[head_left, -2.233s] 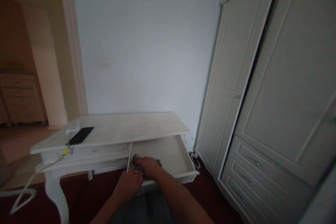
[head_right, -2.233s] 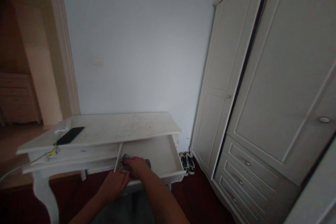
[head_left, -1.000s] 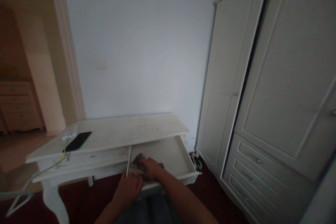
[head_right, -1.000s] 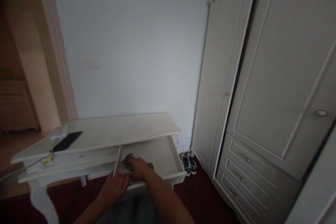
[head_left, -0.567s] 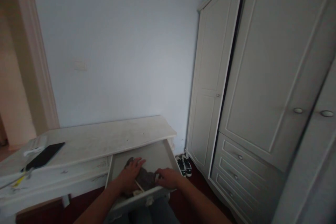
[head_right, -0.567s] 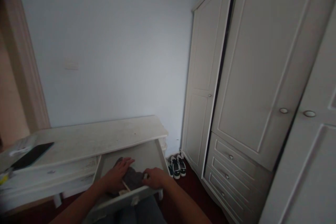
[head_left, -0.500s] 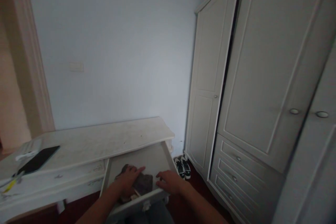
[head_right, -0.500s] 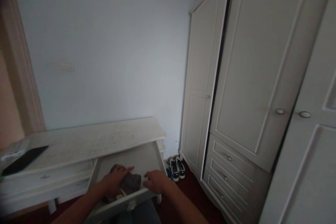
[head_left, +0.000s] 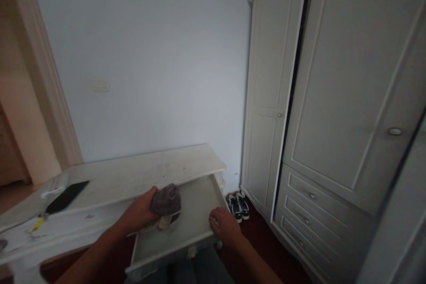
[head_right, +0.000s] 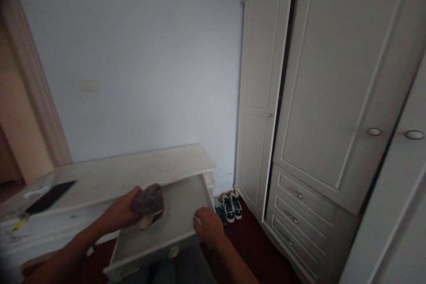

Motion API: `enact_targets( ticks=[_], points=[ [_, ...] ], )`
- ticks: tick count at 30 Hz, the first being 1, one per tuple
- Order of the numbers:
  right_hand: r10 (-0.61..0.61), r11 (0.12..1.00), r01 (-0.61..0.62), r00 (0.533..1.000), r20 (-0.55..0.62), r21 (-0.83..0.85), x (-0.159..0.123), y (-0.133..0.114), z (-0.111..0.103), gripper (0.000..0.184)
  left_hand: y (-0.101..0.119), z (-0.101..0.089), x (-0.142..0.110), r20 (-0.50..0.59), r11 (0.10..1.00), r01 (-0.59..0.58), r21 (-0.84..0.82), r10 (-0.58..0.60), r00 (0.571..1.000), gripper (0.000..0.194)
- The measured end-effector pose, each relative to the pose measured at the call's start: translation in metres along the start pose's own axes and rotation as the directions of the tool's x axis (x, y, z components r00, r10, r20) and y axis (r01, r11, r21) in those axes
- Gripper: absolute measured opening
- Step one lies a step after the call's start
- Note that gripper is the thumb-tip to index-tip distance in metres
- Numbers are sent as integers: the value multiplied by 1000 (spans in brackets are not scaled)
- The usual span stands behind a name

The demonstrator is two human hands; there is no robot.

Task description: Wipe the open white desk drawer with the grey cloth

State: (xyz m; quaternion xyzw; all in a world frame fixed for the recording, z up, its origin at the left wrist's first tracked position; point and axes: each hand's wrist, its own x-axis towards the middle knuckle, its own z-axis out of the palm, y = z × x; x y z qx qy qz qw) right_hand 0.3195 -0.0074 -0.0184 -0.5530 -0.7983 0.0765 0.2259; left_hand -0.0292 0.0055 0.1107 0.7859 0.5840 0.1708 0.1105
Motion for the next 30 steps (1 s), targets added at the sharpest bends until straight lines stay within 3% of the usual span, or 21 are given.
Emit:
enact_targets(
  ticks=[3, 5, 9, 11, 13, 15, 18, 22, 25, 30],
  points=[
    [17, 1000, -17, 1000, 5, 9, 1, -3, -3, 21, -22, -31, -27, -90, 993, -101, -54, 96, 991, 60],
    [28, 1000, -28, 1000, 2, -1, 2, -6, -4, 21, -44, -24, -45, -126, 989, -145, -24, 141, 982, 64],
    [50, 997, -51, 999, -11, -59, 4, -9, -3, 21, -83, 47, -70, -64, 999, -41, -32, 39, 997, 61],
    [56, 995, -57, 998, -7, -77, 4, -10, -3, 21, -96, 81, -72, -129, 992, 68, -102, -81, 988, 60],
    [61, 994, -61, 998, 2, -90, 4, -10, -2, 22, -102, 98, -65, -139, 987, 107, -117, -123, 983, 63],
    [69, 992, -67, 998, 8, -108, 4, -10, -2, 22, -102, 96, -49, -129, 985, 150, -88, -161, 978, 63],
    [79, 987, -77, 997, 12, -143, 4, -12, -2, 24, -94, 77, -19, -161, 974, 225, -40, -229, 960, 62],
    [71, 978, -67, 997, 14, -198, 2, -14, -2, 30, -79, 57, 9, -189, 973, 232, -11, -230, 955, 59],
    [56, 971, -51, 998, 18, -232, 0, -16, -3, 35, -72, 54, 6, -165, 974, 224, 28, -217, 962, 58],
    [47, 966, -40, 999, 20, -257, -3, -18, -1, 38, -76, 54, -28, -63, 963, 258, 73, -254, 965, 64]
  ],
)
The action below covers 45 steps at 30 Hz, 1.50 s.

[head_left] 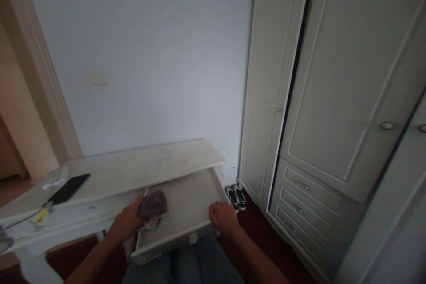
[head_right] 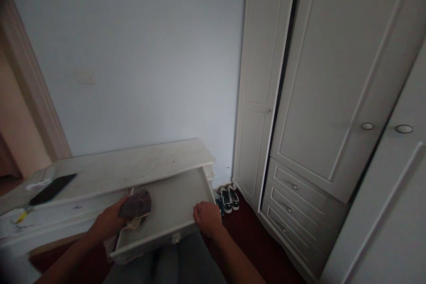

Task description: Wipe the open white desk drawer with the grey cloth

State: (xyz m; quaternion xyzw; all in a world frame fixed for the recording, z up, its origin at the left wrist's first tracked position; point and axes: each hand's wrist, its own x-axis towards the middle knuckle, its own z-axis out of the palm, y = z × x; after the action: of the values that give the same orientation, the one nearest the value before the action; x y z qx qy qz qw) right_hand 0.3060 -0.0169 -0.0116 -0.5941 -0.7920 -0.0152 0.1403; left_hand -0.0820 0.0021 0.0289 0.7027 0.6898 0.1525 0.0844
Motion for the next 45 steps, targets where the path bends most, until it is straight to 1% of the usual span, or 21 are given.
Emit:
enact_targets(
  ticks=[3, 6, 8, 11, 13, 15, 18, 20, 21, 23, 25, 27, 29, 30, 32, 34, 38, 40, 42, 43, 45],
  points=[
    [6, 1000, -7, 1000, -6, -9, -1, -2, 1, 39, -8, -2, -24, 109, 995, -75, -59, 81, 991, 59],
    [8, 1000, -8, 1000, -3, -17, -1, -3, 2, 41, -11, -6, -46, 196, 983, -147, -106, 166, 966, 55],
    [9, 1000, -9, 1000, 4, -21, -1, -4, 1, 42, -7, -11, -58, 210, 985, -161, -65, 171, 963, 59],
    [16, 1000, -16, 1000, 17, -20, -2, -5, -2, 43, 7, -21, -69, 161, 982, -186, 19, 180, 970, 62],
    [23, 1000, -22, 999, 27, -18, -2, -6, -5, 43, 25, -25, -72, 166, 976, -213, 38, 204, 965, 61],
    [29, 999, -28, 999, 35, -19, -2, -7, -6, 43, 50, -23, -73, 203, 964, -265, 29, 254, 946, 64],
    [35, 999, -34, 999, 34, -22, -2, -6, -6, 45, 98, -7, -69, 246, 934, -358, 14, 344, 906, 69],
    [31, 999, -31, 999, 30, -18, -2, -5, -6, 46, 130, 7, -63, 240, 930, -366, 34, 348, 906, 69],
    [27, 1000, -26, 999, 29, -14, -2, -4, -5, 45, 145, 13, -59, 241, 930, -368, 17, 353, 904, 67],
    [21, 1000, -20, 999, 28, -5, -2, -3, -4, 40, 167, 24, -52, 246, 934, -356, -37, 353, 903, 64],
    [19, 1000, -19, 1000, 25, 2, -2, -1, -2, 33, 178, 31, -47, 243, 937, -340, -84, 350, 904, 61],
    [16, 1000, -16, 1000, 16, 2, -2, -1, -1, 31, 178, 35, -47, 225, 937, -338, -85, 349, 910, 58],
    [6, 1000, -6, 1000, 3, -4, -1, -1, 1, 35, 167, 37, -51, 216, 937, -349, -20, 345, 913, 61],
    [1, 1000, -1, 1000, -3, -8, -1, -1, 2, 38, 159, 37, -55, 226, 936, -350, 37, 334, 915, 65],
    [-2, 1000, 2, 1000, -12, -18, -1, -1, 4, 42, 139, 34, -65, 255, 926, -340, 164, 293, 922, 77],
    [1, 1000, -2, 1000, -14, -26, -1, -1, 6, 43, 116, 28, -75, 269, 920, -299, 253, 230, 935, 84],
    [11, 999, -12, 1000, -10, -30, -1, -1, 7, 43, 66, 14, -91, 244, 929, -210, 304, 137, 960, 83],
    [19, 999, -19, 1000, -6, -29, -1, -2, 6, 44, 49, 11, -96, 240, 927, -199, 320, 124, 963, 85],
    [25, 999, -25, 1000, -1, -27, -1, -3, 4, 45, 42, 11, -97, 247, 916, -198, 349, 114, 962, 89],
    [27, 999, -27, 1000, 2, -26, -1, -3, 3, 45, 44, 11, -97, 256, 908, -199, 369, 107, 961, 91],
    [31, 999, -31, 999, 7, -26, -1, -5, 2, 45, 55, 14, -92, 278, 897, -228, 379, 124, 952, 91]
  ],
)
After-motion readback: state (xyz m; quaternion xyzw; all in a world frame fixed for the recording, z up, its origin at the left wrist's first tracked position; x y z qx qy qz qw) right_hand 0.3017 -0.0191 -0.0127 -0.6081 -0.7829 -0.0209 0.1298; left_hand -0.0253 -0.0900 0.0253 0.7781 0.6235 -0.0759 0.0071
